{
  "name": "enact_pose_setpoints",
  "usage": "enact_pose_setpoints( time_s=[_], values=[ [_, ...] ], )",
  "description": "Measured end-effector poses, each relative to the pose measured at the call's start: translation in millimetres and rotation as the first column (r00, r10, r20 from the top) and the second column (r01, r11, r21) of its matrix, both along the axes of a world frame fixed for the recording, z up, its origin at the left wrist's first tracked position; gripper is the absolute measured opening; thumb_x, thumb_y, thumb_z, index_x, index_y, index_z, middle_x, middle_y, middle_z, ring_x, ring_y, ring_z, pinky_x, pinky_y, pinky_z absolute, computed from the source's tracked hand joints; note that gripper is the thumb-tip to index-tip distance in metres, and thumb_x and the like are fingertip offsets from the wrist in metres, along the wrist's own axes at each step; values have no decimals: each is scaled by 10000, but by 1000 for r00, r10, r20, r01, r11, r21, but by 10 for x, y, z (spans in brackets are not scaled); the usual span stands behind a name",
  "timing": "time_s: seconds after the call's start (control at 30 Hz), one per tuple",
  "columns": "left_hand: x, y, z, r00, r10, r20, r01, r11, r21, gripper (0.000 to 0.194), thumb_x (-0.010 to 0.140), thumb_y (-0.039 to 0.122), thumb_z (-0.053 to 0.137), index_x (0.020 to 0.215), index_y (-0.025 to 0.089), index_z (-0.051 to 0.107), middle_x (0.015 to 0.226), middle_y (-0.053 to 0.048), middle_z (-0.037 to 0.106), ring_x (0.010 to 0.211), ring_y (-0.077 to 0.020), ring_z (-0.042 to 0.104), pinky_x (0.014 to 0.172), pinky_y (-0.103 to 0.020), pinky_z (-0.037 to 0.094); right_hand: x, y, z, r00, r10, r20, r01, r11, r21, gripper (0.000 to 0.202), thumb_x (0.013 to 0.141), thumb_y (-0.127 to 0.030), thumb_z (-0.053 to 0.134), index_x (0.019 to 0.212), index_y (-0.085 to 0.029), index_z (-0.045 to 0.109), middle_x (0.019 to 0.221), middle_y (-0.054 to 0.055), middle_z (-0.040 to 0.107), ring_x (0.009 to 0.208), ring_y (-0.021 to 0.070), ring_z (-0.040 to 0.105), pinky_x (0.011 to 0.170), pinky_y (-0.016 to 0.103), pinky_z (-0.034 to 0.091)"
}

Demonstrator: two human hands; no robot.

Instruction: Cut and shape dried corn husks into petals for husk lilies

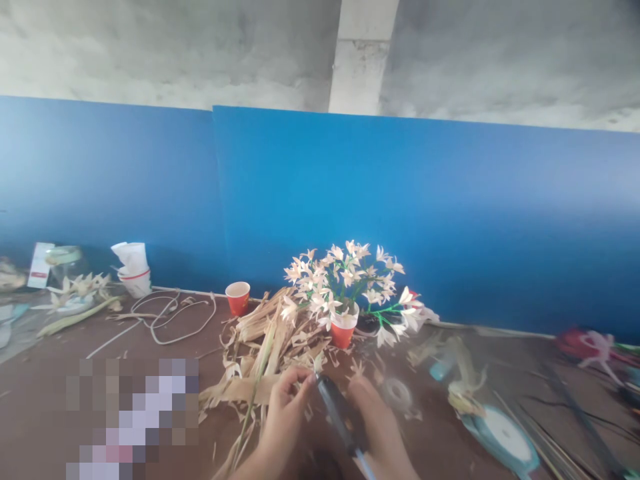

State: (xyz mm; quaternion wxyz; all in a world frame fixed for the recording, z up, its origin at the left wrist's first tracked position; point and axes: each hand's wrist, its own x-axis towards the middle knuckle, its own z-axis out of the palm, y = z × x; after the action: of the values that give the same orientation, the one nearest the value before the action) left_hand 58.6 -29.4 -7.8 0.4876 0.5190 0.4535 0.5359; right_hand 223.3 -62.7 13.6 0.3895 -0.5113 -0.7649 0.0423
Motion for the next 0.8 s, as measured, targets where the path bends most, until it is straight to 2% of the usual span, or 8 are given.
enact_pose_setpoints(
  time_s=[0.2,0.5,0.8],
  values=[
    [-7,6,-12,1000,4,-10,-3,1000,27,267,779,428,589,740,170,650,714,-13,618,670,-159,530,640,-235,412,-62,-16,-2,998,-65,-27,65,998,-7,189,616,-237,567,673,-225,387,666,-34,455,575,131,483,503,219,357],
    [-7,0,21,999,14,-33,-13,1000,25,297,771,460,580,733,175,654,722,-13,632,669,-167,543,647,-237,417,7,-9,23,1000,-1,20,2,996,-90,211,591,-121,546,697,-225,396,703,-32,478,612,127,514,535,207,388],
    [-10,-1,42,998,21,-53,-20,999,30,311,774,470,571,741,173,659,730,-25,639,693,-181,553,660,-247,427,-39,-1,-32,998,-50,-30,50,999,-21,172,646,-255,568,671,-227,400,680,-21,482,582,137,495,507,218,377]
  ],
)
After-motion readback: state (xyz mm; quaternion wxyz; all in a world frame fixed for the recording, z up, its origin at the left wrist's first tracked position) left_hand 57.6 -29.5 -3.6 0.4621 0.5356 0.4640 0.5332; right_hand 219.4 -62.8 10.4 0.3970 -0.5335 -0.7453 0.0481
